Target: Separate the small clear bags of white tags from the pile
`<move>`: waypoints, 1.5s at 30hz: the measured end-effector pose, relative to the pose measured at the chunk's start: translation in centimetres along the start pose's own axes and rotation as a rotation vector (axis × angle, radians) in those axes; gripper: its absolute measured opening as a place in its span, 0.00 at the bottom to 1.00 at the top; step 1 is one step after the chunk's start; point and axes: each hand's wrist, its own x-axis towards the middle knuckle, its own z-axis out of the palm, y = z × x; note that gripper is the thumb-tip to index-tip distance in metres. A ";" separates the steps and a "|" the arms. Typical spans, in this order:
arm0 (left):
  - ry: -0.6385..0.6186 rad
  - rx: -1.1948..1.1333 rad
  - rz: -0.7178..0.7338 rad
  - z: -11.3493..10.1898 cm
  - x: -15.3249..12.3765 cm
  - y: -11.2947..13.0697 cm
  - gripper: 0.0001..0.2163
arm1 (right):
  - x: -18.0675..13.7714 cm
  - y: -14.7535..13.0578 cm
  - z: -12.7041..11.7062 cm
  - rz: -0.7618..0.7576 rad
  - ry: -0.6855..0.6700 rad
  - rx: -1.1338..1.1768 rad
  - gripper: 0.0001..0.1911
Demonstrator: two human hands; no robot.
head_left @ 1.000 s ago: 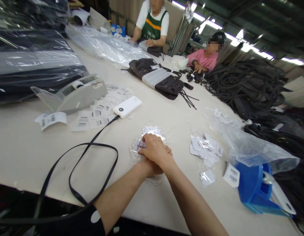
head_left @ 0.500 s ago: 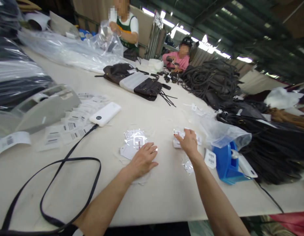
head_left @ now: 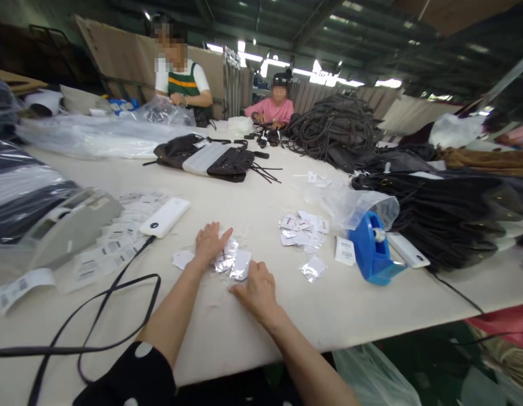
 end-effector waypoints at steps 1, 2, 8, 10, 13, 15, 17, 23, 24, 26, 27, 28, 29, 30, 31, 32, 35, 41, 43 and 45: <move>-0.009 0.003 0.032 -0.1 -0.6 0.4 0.26 | 0.4 0.0 -0.1 0.000 -0.006 0.008 0.26; -0.013 0.009 0.061 -0.4 -1.3 0.7 0.26 | 0.7 0.1 -0.2 -0.007 -0.015 0.027 0.26; 0.237 -0.038 -0.254 -4.6 -5.1 -2.7 0.27 | 1.8 3.1 -1.2 0.013 -0.122 0.411 0.17; 0.232 -0.062 -0.397 -4.3 -6.1 -3.6 0.28 | 2.4 3.6 -1.0 0.061 -0.133 0.537 0.15; 0.165 -0.092 -0.343 -2.1 -6.5 -2.5 0.26 | 3.9 3.2 -0.4 0.119 -0.100 0.551 0.14; 0.127 -0.118 -0.265 -0.6 -6.1 -0.8 0.25 | 4.9 2.5 0.0 0.137 -0.100 0.495 0.13; 0.097 -0.142 -0.216 0.2 -5.4 0.8 0.27 | 5.7 1.9 0.2 0.145 -0.117 0.431 0.12; 0.010 -0.201 -0.175 -0.8 -4.0 2.6 0.27 | 6.5 1.0 0.1 0.160 -0.111 0.276 0.19; -0.008 -0.204 -0.180 -1.1 -3.9 2.6 0.26 | 6.4 0.9 0.0 0.168 -0.103 0.270 0.21; -0.057 -0.200 -0.186 -1.7 -3.5 2.6 0.26 | 6.4 0.8 0.0 0.188 -0.093 0.274 0.24; -0.086 -0.190 -0.188 -2.0 -3.4 2.6 0.26 | 6.4 0.7 0.0 0.198 -0.091 0.278 0.25; -0.116 -0.176 -0.190 -2.2 -3.2 2.6 0.27 | 6.4 0.6 0.0 0.207 -0.091 0.280 0.26; -0.143 -0.158 -0.194 -2.3 -3.0 2.5 0.28 | 6.4 0.6 0.1 0.215 -0.093 0.278 0.26; -0.166 -0.139 -0.200 -2.4 -2.8 2.5 0.29 | 6.4 0.6 0.1 0.221 -0.095 0.275 0.27; -0.185 -0.120 -0.206 -2.5 -2.6 2.5 0.30 | 6.5 0.6 0.1 0.225 -0.097 0.270 0.27; -0.201 -0.102 -0.212 -2.6 -2.4 2.5 0.30 | 6.4 0.6 0.2 0.229 -0.098 0.264 0.27; -0.249 -0.063 -0.210 -2.6 -1.9 2.6 0.27 | 6.3 0.8 0.3 0.223 -0.106 0.267 0.27; -0.293 -0.036 -0.188 -3.3 -1.9 2.9 0.18 | 5.6 1.1 0.3 0.221 -0.096 0.312 0.27; -0.281 -0.040 -0.184 -3.5 -2.0 3.0 0.17 | 5.3 1.2 0.3 0.208 -0.086 0.339 0.27; -0.269 -0.068 -0.198 -3.6 -2.1 3.1 0.18 | 5.1 1.3 0.4 0.200 -0.072 0.371 0.25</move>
